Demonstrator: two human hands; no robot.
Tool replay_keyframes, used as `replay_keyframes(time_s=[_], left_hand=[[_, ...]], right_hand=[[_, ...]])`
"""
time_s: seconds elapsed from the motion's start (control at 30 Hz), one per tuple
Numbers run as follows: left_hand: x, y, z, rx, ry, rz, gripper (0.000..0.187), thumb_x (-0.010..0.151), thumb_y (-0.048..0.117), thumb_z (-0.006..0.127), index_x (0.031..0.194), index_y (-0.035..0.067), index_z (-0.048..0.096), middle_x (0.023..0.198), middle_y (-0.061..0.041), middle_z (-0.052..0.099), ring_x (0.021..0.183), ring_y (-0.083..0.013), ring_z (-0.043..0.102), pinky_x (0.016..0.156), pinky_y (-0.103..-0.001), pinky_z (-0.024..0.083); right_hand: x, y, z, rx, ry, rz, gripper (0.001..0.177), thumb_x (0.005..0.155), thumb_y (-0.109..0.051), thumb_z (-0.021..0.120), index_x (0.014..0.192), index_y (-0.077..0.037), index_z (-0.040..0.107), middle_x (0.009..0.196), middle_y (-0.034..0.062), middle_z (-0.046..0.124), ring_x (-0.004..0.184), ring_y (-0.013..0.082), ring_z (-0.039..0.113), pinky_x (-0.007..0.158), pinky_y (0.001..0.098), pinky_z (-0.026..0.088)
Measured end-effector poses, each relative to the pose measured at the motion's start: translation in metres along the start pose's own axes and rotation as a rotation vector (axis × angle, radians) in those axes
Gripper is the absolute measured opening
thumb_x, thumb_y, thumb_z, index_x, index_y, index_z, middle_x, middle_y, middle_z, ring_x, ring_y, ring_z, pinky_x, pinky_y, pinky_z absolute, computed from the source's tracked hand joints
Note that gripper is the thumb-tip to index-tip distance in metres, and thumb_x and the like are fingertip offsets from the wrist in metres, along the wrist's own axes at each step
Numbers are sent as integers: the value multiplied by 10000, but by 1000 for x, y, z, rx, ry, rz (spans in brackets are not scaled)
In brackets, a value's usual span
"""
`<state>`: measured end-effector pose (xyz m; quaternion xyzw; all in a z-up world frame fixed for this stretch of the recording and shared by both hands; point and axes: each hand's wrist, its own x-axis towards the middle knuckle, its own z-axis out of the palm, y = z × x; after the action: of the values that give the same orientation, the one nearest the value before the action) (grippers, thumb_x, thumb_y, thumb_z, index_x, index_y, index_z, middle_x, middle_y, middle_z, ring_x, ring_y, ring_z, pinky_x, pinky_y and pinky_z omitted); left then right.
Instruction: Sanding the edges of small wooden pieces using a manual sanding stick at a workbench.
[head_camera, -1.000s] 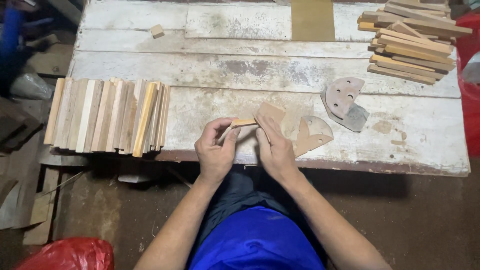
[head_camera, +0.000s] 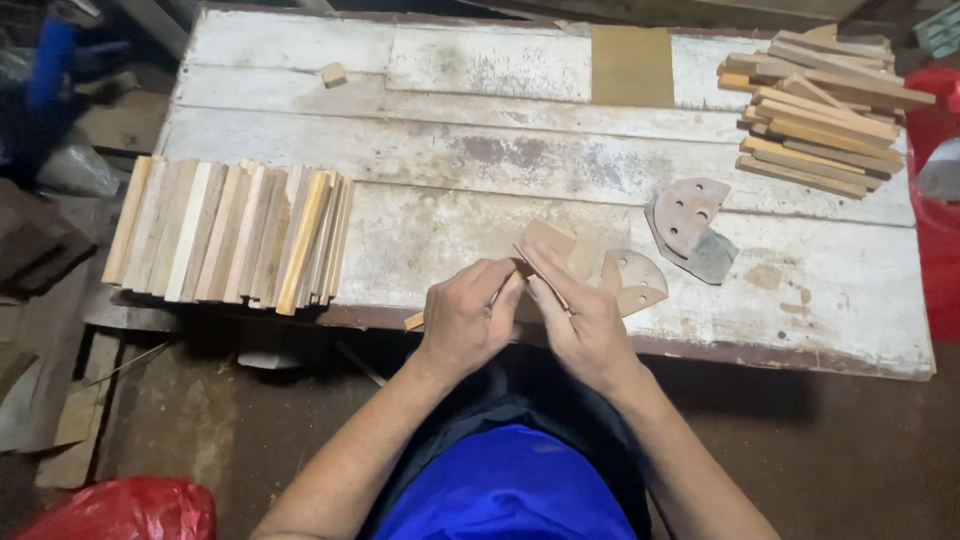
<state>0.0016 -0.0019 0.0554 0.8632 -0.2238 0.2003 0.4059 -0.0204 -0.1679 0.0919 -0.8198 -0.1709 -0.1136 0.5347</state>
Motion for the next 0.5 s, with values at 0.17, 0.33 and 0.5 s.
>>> replay_keyframes(time_s=[0.17,0.33,0.5], left_hand=[[6,7,2,-242,67,-168,150,1008,223,627,1038,89,686,717,-91,655,669,-272,682,566,-375,564],[43,1,-13,-1058,646,-710,378,1038,428,591,832,137,466,552,98,396,427,-50,470,401,-181,460],[52,11,-2,-1439,820,-722,449,1037,538,480,745,196,476,494,4,412,382,-171,510,369,-317,488]], right_hand=[[-2,11,-3,131,-21,114,330,1015,-89,556,1319,-45,676,1316,167,671,1266,284,592,1085,478,465],[-15,27,13,199,38,168,349,1038,-64,503,1355,6,631,1345,216,643,1280,316,577,1101,508,445],[-23,23,45,294,181,547,443,1069,-264,471,1393,7,604,1247,238,689,1147,242,594,1034,484,479]])
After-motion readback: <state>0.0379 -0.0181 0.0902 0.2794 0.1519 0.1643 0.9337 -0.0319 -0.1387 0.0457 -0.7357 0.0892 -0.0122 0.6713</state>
